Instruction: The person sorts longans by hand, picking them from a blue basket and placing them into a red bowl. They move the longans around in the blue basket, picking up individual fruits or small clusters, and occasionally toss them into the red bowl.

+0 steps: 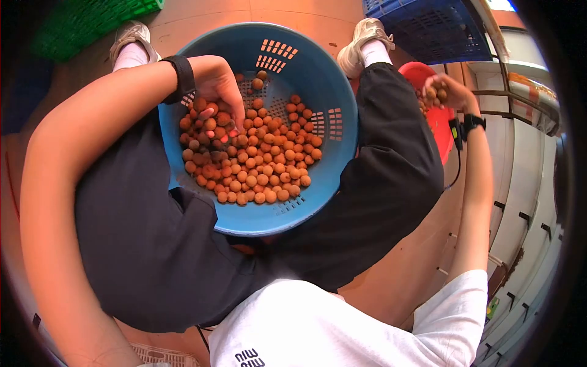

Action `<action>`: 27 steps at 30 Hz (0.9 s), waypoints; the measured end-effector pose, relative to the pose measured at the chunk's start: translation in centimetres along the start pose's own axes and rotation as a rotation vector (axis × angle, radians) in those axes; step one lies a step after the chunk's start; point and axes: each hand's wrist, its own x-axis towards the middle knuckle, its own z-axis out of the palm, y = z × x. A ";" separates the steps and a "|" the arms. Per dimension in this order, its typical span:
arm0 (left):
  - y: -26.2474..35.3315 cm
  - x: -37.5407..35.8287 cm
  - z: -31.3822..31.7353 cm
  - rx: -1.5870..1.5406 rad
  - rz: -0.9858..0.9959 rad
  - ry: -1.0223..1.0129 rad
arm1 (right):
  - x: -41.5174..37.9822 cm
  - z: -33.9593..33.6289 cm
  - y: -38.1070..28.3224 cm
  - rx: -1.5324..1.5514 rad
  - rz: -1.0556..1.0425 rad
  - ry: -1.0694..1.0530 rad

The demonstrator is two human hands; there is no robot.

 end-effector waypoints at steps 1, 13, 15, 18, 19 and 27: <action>0.0 -0.2 0.0 0.004 0.011 -0.003 | -0.5 -0.6 1.9 0.009 0.079 0.099; 0.4 -1.8 -1.1 -0.033 0.021 0.053 | 2.1 -0.5 1.2 -0.758 0.389 0.544; 0.9 -2.8 -0.4 -0.036 0.115 0.138 | 2.9 1.4 -2.3 -0.626 0.072 0.453; 1.8 -4.4 -0.3 0.000 0.170 0.075 | 4.5 10.5 -9.3 -0.164 -0.138 0.290; 2.3 -5.3 0.4 0.030 0.221 0.081 | 5.1 14.0 -10.9 -0.145 -0.171 0.166; 6.9 -10.8 5.3 0.276 0.120 0.005 | 11.8 30.8 -15.5 -0.064 0.440 -0.596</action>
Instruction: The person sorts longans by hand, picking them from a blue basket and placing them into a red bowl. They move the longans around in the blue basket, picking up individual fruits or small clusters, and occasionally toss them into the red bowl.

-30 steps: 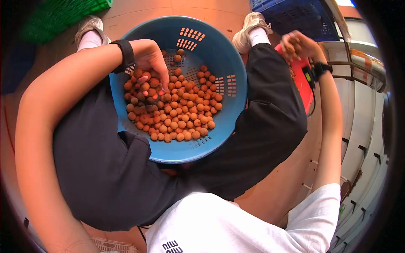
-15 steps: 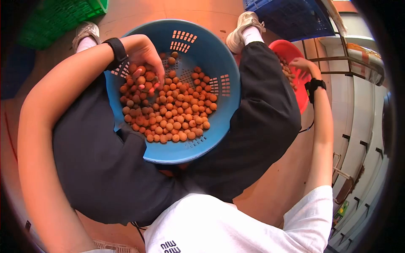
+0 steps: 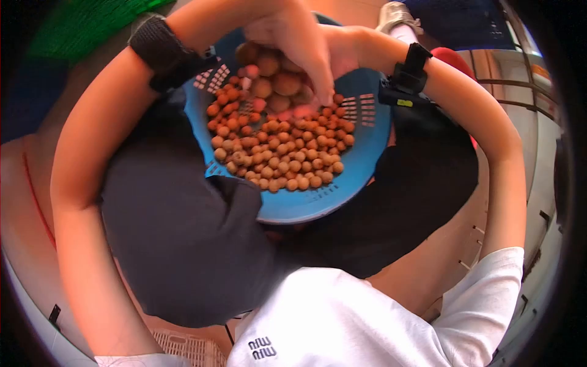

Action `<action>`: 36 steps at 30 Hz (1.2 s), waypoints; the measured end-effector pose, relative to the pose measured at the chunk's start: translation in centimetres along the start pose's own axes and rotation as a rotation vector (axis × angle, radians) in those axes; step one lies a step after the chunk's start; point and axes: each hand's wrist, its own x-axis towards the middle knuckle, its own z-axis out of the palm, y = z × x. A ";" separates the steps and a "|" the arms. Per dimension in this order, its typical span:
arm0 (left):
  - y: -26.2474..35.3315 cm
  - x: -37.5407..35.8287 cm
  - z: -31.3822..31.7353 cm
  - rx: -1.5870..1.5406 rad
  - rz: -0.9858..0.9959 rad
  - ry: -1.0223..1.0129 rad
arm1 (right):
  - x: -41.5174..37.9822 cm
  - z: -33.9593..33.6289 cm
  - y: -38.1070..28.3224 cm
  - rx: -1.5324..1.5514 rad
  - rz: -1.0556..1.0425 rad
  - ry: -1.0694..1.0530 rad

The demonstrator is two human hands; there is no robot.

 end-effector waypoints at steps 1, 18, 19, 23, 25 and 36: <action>0.2 -0.3 -0.1 0.043 -0.031 -0.030 | 0.3 0.7 -0.6 0.046 0.144 0.018; -0.6 -1.4 1.6 0.542 0.200 0.350 | -0.4 4.6 -3.4 0.269 0.749 0.158; -0.5 -1.3 1.9 0.574 0.206 0.390 | -0.6 5.0 -3.5 0.245 0.732 0.145; -0.3 -1.2 3.4 0.711 0.216 0.557 | 2.5 3.4 -2.3 0.146 0.664 0.106; -0.1 -1.2 4.2 0.778 0.211 0.615 | 3.3 1.9 -1.1 0.092 0.633 0.082; 1.0 -1.5 6.3 0.993 0.124 0.704 | 6.6 -3.8 2.8 -0.200 0.472 -0.064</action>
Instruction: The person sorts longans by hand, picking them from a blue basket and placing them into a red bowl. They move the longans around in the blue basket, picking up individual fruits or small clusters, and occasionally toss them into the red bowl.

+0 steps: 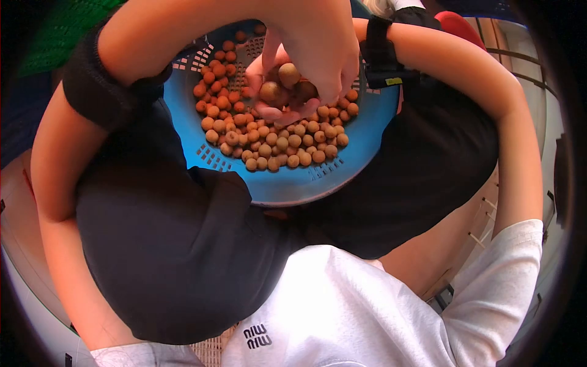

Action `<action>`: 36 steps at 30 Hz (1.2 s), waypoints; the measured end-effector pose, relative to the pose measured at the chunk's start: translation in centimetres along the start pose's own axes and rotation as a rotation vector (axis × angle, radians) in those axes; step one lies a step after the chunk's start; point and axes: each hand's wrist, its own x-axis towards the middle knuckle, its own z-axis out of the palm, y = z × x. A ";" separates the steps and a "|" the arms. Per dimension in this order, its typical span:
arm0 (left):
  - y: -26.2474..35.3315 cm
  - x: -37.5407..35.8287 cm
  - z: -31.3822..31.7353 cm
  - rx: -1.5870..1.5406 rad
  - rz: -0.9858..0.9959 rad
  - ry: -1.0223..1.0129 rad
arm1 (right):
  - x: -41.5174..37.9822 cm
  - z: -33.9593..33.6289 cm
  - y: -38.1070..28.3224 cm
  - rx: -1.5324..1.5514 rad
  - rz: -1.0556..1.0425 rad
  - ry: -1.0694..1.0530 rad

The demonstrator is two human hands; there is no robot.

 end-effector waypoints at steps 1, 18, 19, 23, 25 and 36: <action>-0.3 0.2 -0.4 -0.031 0.022 -0.039 | 0.5 -0.2 -0.2 -0.045 -0.052 -0.024; -2.9 1.8 -1.2 -0.291 0.048 -0.023 | 0.9 -4.2 0.7 -0.349 -0.451 -0.218; -3.6 2.5 -1.1 -0.311 0.072 0.015 | 0.6 -4.4 0.8 -0.351 -0.470 -0.223; -6.7 5.1 1.4 -0.282 -0.094 0.528 | -1.6 -5.9 2.0 -0.331 -0.562 -0.208; -8.9 4.8 3.5 -0.304 -0.077 0.580 | -2.8 -6.3 2.6 -0.294 -0.624 -0.207; -11.1 9.9 14.9 -0.215 -0.651 0.142 | -12.7 -10.2 20.3 0.017 -0.491 0.862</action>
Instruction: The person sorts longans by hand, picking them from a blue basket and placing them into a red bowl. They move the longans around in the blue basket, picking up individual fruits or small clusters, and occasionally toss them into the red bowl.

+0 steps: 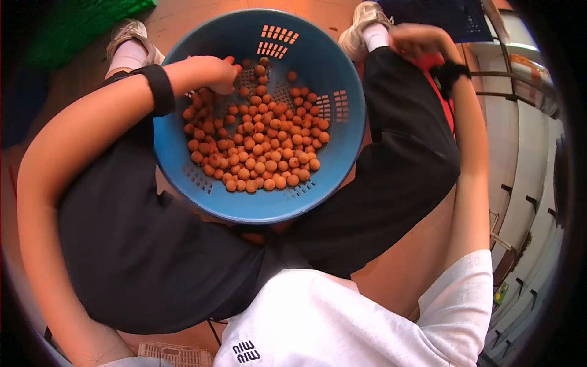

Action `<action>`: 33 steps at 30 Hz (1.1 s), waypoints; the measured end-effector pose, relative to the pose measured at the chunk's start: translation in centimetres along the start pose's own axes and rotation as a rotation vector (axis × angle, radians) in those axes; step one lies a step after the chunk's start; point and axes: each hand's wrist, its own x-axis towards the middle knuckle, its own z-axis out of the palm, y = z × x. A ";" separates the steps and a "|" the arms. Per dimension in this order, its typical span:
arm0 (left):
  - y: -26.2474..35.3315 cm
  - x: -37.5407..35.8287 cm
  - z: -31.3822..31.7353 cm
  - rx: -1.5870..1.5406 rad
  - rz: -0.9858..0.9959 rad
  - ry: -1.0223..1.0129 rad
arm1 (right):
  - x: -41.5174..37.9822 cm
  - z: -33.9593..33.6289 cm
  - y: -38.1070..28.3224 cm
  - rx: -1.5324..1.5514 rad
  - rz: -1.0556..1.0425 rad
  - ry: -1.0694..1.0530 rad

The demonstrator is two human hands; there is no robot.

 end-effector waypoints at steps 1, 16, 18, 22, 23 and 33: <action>-0.3 0.2 0.2 -0.003 0.021 0.028 | -0.1 -0.3 2.4 -0.014 0.183 0.048; 0.2 1.8 -1.1 0.074 -0.001 -0.290 | -0.4 -0.6 2.2 -0.802 0.033 0.437; 0.3 1.8 -0.9 0.122 -0.004 -0.340 | 2.6 -0.7 -0.6 -1.496 -0.827 0.330; -0.7 3.3 0.3 0.117 0.144 -0.516 | 7.5 10.0 -11.7 -0.830 -0.651 0.257; -0.5 2.7 0.1 0.169 0.122 -0.525 | 10.1 12.4 -12.7 -0.765 -0.668 0.138; 0.1 1.4 -0.5 0.067 0.064 -0.700 | 13.2 19.2 -12.1 -0.911 -0.320 -0.065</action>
